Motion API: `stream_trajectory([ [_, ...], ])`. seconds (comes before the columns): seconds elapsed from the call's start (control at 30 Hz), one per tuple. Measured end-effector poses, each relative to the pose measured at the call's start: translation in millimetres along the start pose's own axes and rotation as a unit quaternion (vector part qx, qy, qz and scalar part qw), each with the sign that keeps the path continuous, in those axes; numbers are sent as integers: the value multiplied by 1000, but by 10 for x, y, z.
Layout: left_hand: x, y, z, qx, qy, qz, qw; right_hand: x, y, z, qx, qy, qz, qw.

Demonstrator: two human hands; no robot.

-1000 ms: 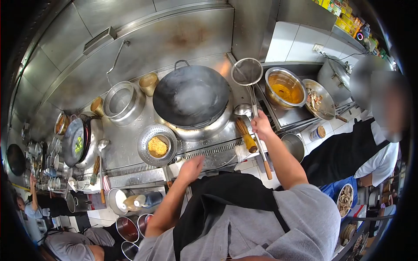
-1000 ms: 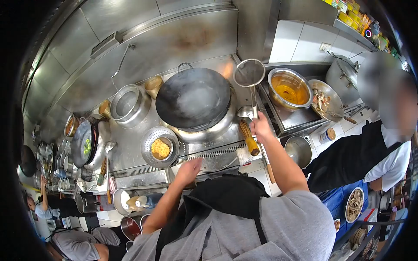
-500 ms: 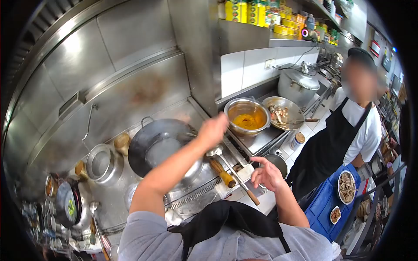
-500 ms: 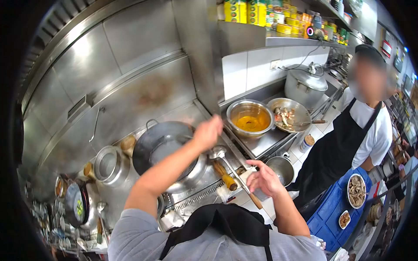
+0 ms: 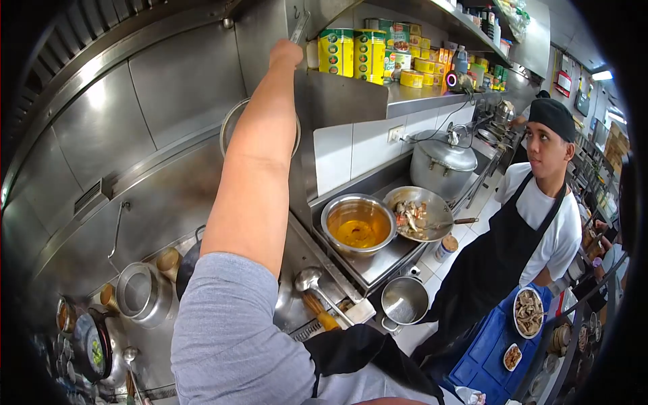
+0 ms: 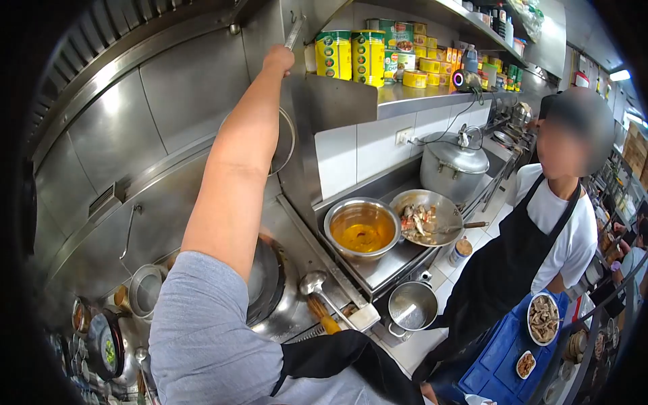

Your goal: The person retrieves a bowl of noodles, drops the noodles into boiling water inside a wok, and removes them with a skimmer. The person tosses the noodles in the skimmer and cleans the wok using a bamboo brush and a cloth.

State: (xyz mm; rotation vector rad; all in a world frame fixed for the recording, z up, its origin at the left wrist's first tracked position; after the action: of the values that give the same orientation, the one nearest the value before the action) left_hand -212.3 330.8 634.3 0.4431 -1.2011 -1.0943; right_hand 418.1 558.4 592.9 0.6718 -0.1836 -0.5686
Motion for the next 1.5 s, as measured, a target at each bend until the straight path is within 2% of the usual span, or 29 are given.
stream_trajectory([
  [0.1, -42, 92, 31, 18, 3, -7, 1000, 164, -153, -161, -57, -78, 39, 995],
  [0.17, -80, -40, 63, 55, 17, -2, 998, 396, -1238, -1439, -212, -198, 177, 940],
  [0.2, -119, -106, 70, 59, 16, 0, 998, 498, -1996, -2412, -358, -289, 275, 844],
  [0.23, -149, -172, 78, 60, 18, -9, 998, 805, -3044, -3561, -542, -390, 362, 650],
  [0.27, -172, -229, 74, 59, 19, -17, 998, 1410, -4158, -4365, -661, -464, 386, 446],
  [0.3, -187, -282, 48, 64, 18, -15, 998, 2011, -4975, -4913, -742, -479, 370, 287],
  [0.33, -171, -321, 4, 56, 18, -53, 997, 2462, -5520, -5174, -777, -487, 347, 197],
  [0.4, -163, -459, 49, 54, 19, -90, 994, 2920, -6244, -5717, -810, -467, 332, 126],
  [0.43, -219, -425, 156, -23, 18, -13, 999, 2797, -6098, -5532, -819, -459, 324, 116],
  [0.5, -205, -483, 65, -89, 16, 65, 994, 2304, -5744, -4661, -680, -586, 384, 219],
  [0.57, 105, -527, -466, -108, 86, 13, 990, 2149, -5765, -4427, -665, -598, 395, 210],
  [0.67, 272, -1061, -1190, -166, 38, -90, 981, 1983, -5985, -4366, -634, -631, 410, 177],
  [0.77, 164, -2112, -2193, -104, -160, -216, 958, 1843, -6263, -4623, -568, -677, 439, 161],
  [0.87, 244, -3490, -3222, -21, -210, -127, 969, 1576, -6297, -4576, -508, -702, 476, 148],
  [0.93, 627, -4430, -3825, 98, -224, -82, 966, 1430, -6345, -4446, -469, -721, 494, 127],
  [0.97, 970, -4808, -4090, 103, -173, -86, 976, 1410, -6360, -4377, -451, -732, 498, 111],
  [1.03, 1779, -5719, -4644, 277, -31, -190, 941, 1392, -6376, -4272, -419, -752, 503, 72],
  [1.07, 2216, -6184, -4927, 289, 92, -234, 924, 1404, -6366, -4251, -401, -763, 505, 48],
  [1.1, 2721, -6540, -5315, 354, 252, -78, 897, 1437, -6353, -4226, -386, -772, 505, 18],
  [1.13, 3039, -7163, -5759, 387, 377, -8, 841, 1442, -6342, -4183, -361, -783, 506, -12],
  [1.2, 3266, -7431, -6368, 489, 384, 85, 779, 1392, -6377, -3972, -288, -801, 521, -57],
  [1.23, 3089, -7716, -6500, 561, 282, 21, 778, 1328, -6404, -3724, -238, -809, 533, -67],
  [1.27, 2884, -7912, -6659, 623, 175, -42, 761, 1253, -6503, -3171, -145, -812, 565, -39],
  [1.3, 2821, -8008, -6757, 625, 172, -41, 760, 1177, -6600, -2616, -54, -804, 592, -6],
  [1.33, 2620, -8046, -6830, 647, 170, -114, 734, 1103, -6769, -2518, -89, -796, 598, -29],
  [1.37, 2419, -8102, -6896, 666, 165, -188, 703, 1080, -6935, -1851, -59, -777, 626, 20],
  [1.4, 2316, -8187, -6909, 667, 157, -193, 702, 1017, -7162, -1572, -20, -762, 645, 62],
  [1.47, 2106, -8365, -6968, 680, 191, -235, 668, 1004, -7623, -758, 142, -694, 680, 190],
  [1.5, 2081, -8337, -6975, 687, 192, -242, 657, 1025, -7921, -617, 109, -640, 741, 173],
])
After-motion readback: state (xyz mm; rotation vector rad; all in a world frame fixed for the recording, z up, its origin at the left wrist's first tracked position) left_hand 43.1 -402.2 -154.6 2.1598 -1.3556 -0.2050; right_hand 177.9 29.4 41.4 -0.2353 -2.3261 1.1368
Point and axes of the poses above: each hand's wrist, its own z-axis towards the middle knuckle, its own x-axis out of the back of the hand, y = z × x, the point moved 8 cm from there along z, towards the middle knuckle, and after that the axes turned 11 degrees about x, right-handed, at the moved point
